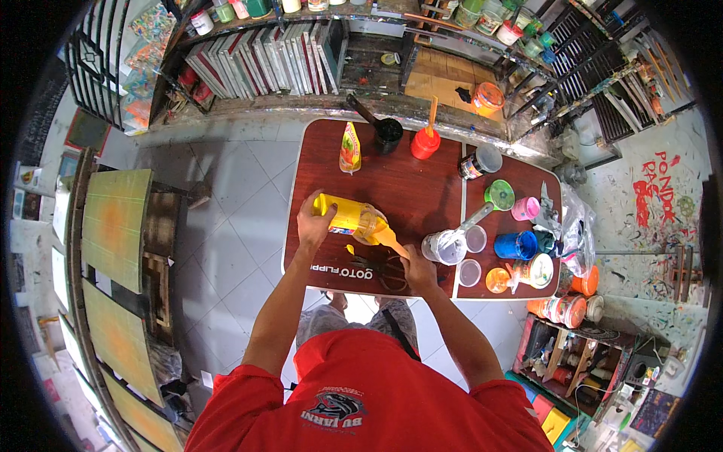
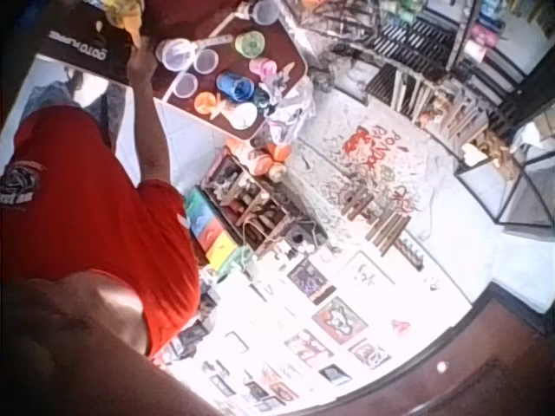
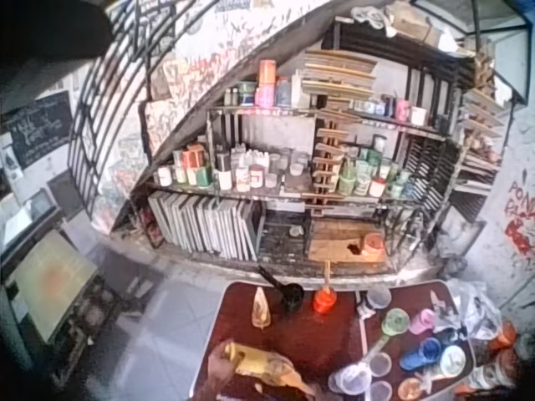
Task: The person rubs their hands together, then uses a yellow scraper to transfer yellow ink from a large container into a small clear cup.
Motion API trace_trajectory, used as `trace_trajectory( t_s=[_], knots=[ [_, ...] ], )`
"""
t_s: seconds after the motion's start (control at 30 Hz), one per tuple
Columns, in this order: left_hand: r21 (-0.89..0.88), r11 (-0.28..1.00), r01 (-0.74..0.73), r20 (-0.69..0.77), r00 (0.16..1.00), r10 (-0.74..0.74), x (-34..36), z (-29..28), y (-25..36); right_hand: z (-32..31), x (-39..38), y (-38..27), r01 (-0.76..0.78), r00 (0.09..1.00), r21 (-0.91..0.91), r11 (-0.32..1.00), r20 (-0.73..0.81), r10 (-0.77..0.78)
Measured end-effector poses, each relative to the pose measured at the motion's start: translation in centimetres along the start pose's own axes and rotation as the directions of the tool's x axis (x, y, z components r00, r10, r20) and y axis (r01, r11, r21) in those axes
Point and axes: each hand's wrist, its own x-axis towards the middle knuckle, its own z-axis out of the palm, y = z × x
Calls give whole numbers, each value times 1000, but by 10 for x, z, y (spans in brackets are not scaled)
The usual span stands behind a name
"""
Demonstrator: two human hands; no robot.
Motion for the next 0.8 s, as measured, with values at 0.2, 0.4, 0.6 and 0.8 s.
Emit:
trace_trajectory(
  t_s=[0.2, 0.4, 0.6, 0.8],
  knots=[
    [144, 988, -56, 51, 998, 49, -4, -3, 23, -1, -8, 15, 34, 997, -65, 997, -63, -38],
    [115, 992, -46, 24, 999, 43, -3, -3, 28, 0, -20, 14, 23, 993, -122, 992, -111, -37],
    [122, 990, -66, 20, 998, 64, 1, -4, 18, -12, -28, 8, 48, 993, -155, 987, -99, -64],
    [108, 992, -61, 13, 998, 60, 2, -2, 18, -27, -39, 0, 2, 996, -248, 969, -88, -25]
  ],
)
